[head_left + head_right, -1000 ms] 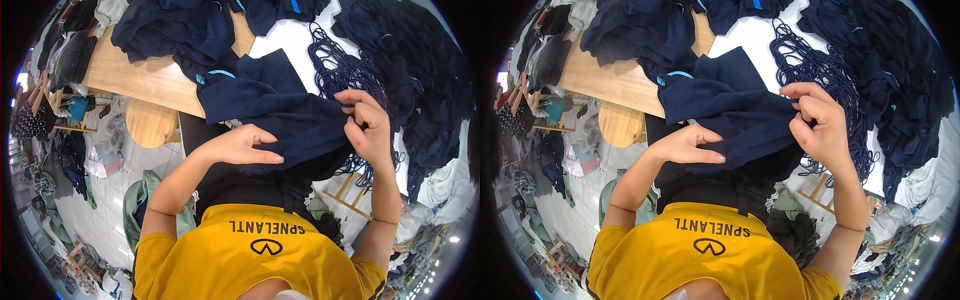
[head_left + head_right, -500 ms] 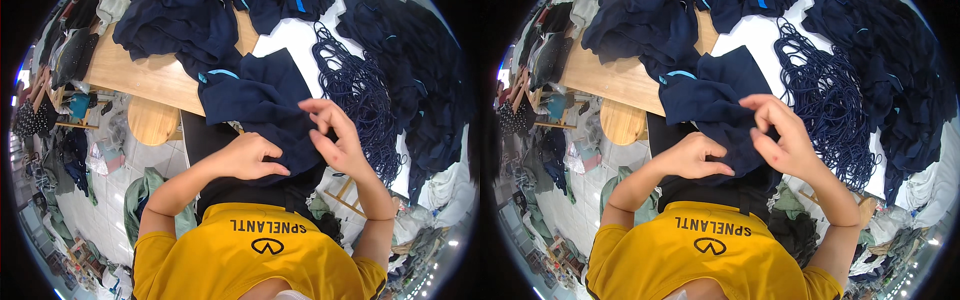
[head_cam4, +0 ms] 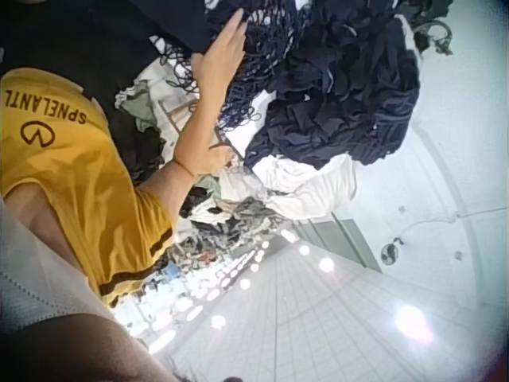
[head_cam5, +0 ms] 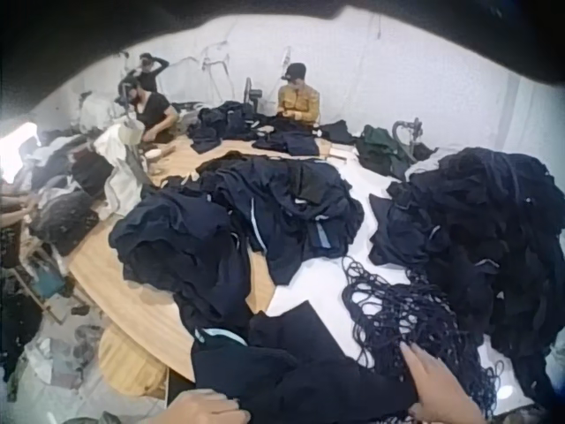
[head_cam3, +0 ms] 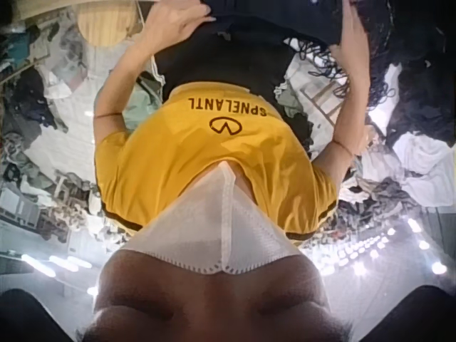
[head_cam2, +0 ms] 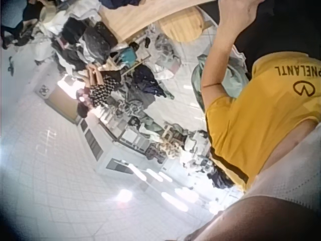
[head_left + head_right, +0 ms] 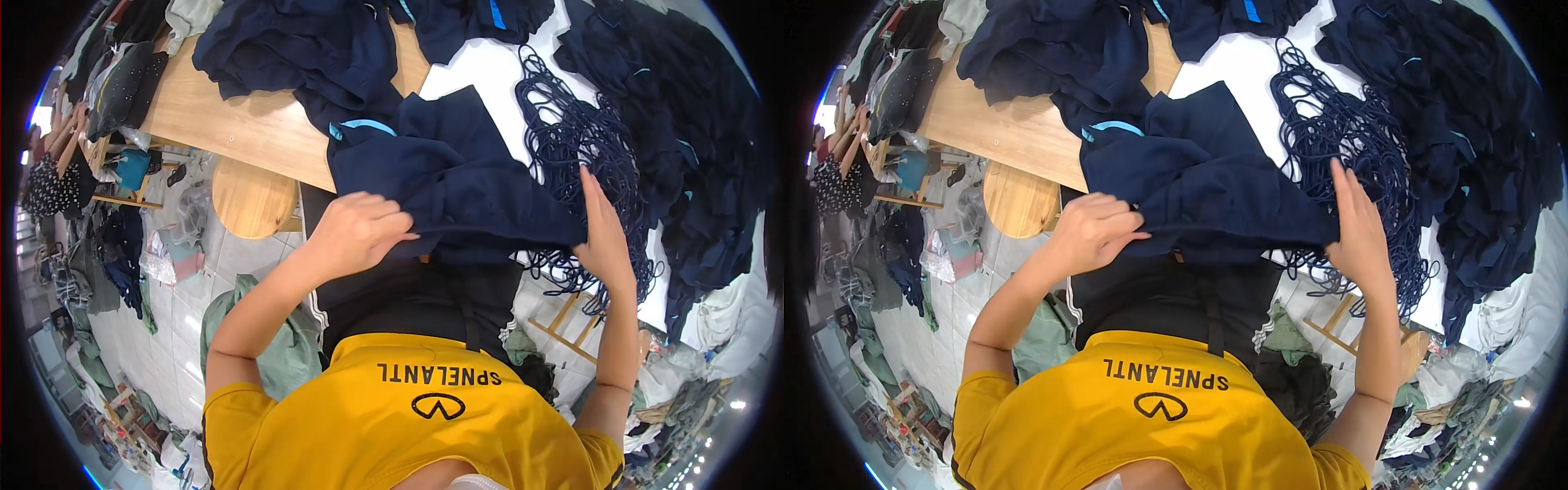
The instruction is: Threading drawstrings through the waistbands of dark blue trousers using a metal threading tool.
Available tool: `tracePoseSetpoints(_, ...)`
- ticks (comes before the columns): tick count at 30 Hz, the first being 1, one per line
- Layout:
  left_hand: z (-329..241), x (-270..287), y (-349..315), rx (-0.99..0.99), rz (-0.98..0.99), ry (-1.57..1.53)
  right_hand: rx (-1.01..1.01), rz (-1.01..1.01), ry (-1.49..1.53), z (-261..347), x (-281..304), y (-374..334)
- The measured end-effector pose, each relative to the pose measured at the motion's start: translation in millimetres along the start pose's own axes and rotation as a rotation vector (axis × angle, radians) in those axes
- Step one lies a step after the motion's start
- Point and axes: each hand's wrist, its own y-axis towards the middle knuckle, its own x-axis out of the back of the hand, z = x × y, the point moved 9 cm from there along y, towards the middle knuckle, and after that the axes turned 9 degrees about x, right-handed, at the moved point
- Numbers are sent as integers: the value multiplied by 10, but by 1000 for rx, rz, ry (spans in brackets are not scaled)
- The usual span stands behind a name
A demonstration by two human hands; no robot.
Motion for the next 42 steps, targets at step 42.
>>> tracePoseSetpoints(42, -149, 110, 326, 74, -25, -3, -27, 72, -317, -14, -330, -87)
